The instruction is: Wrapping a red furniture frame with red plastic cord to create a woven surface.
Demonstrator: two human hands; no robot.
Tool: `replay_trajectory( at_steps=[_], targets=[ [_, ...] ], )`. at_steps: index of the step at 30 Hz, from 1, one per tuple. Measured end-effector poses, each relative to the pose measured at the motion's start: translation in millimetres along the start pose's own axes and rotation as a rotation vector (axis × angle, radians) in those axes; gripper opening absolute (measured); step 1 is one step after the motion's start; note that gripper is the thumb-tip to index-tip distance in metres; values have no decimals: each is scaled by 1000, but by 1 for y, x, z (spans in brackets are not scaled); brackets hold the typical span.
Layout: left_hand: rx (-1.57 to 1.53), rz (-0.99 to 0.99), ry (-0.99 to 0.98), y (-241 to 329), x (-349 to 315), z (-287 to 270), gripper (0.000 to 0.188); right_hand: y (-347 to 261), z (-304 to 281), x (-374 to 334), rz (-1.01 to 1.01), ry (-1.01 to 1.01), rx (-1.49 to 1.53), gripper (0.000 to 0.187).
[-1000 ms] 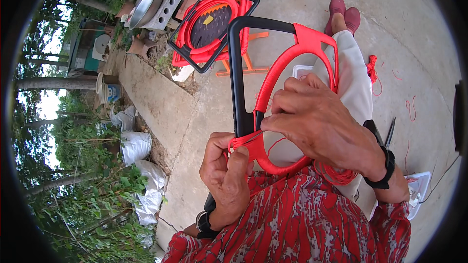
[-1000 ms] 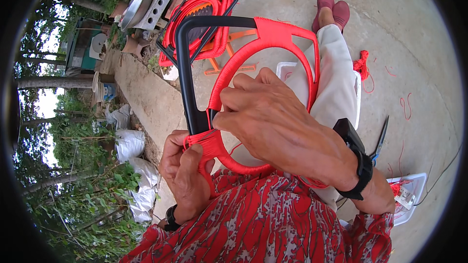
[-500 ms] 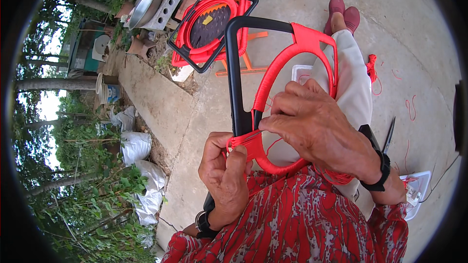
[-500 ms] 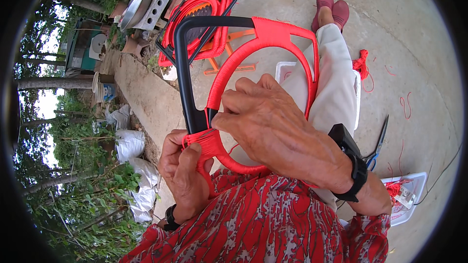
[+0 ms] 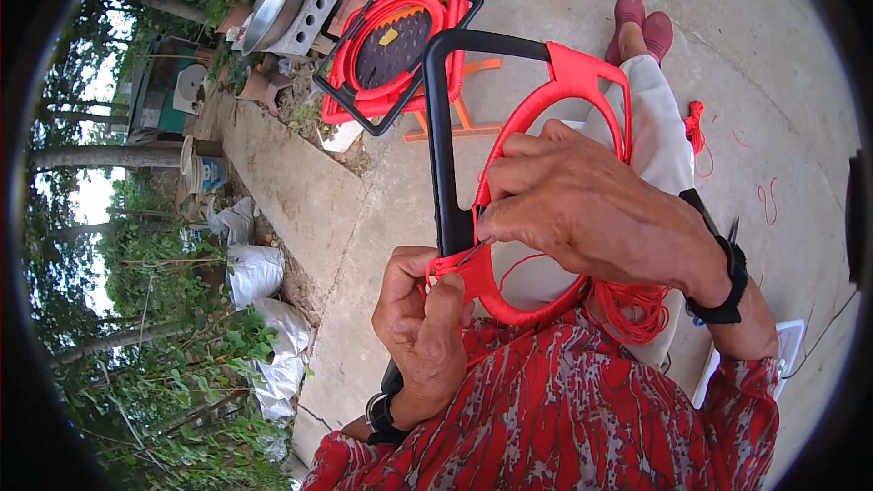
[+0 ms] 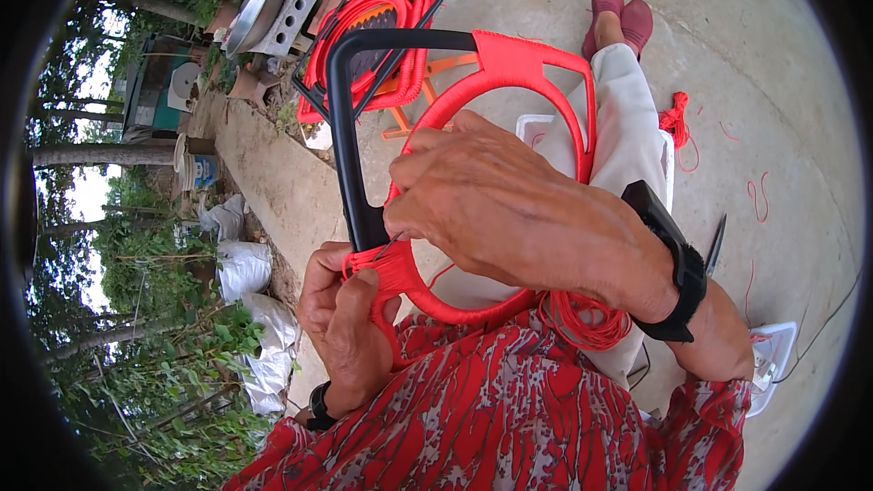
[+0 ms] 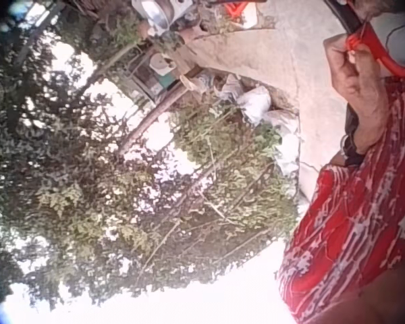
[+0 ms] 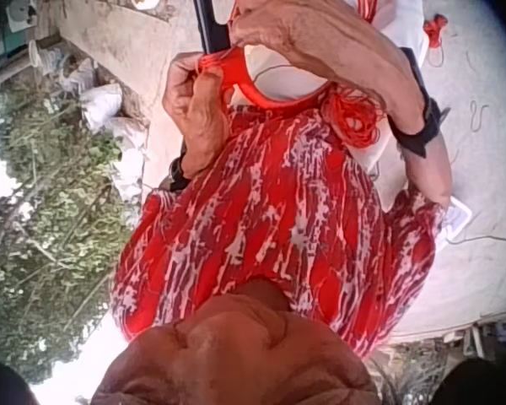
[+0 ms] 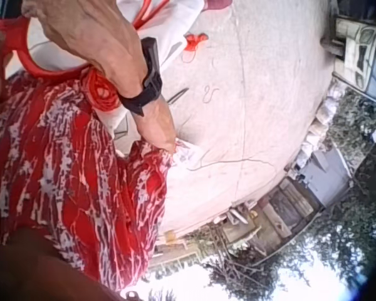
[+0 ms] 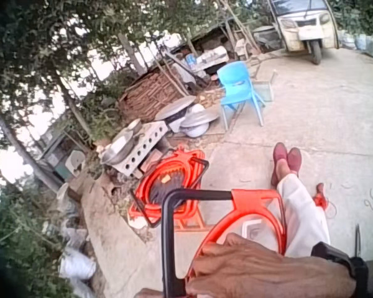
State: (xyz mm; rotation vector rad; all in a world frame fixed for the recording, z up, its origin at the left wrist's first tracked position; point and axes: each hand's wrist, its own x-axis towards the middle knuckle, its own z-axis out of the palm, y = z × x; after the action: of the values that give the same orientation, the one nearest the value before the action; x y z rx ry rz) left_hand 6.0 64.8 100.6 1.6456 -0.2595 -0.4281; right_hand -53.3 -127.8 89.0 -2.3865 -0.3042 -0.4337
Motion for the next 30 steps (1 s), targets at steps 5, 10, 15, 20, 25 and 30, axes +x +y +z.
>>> replay_trajectory(
  at_steps=[5,10,15,20,25,30],
  targets=[
    [13,0,-12,3,0,1,10,2,2,0,-5,8,20,23],
    [3,-18,-7,2,1,-1,10,-4,3,-1,-8,48,-5,17],
    [0,-21,-7,0,1,-1,11,-10,12,-7,49,98,-18,18],
    [-11,-43,-7,0,2,-3,13,-13,21,-12,51,164,-16,9],
    [-59,-39,-91,3,0,-7,18,-24,24,-21,138,170,81,10],
    [-48,-33,-89,0,0,-9,19,-37,42,-28,287,296,232,12]
  ],
)
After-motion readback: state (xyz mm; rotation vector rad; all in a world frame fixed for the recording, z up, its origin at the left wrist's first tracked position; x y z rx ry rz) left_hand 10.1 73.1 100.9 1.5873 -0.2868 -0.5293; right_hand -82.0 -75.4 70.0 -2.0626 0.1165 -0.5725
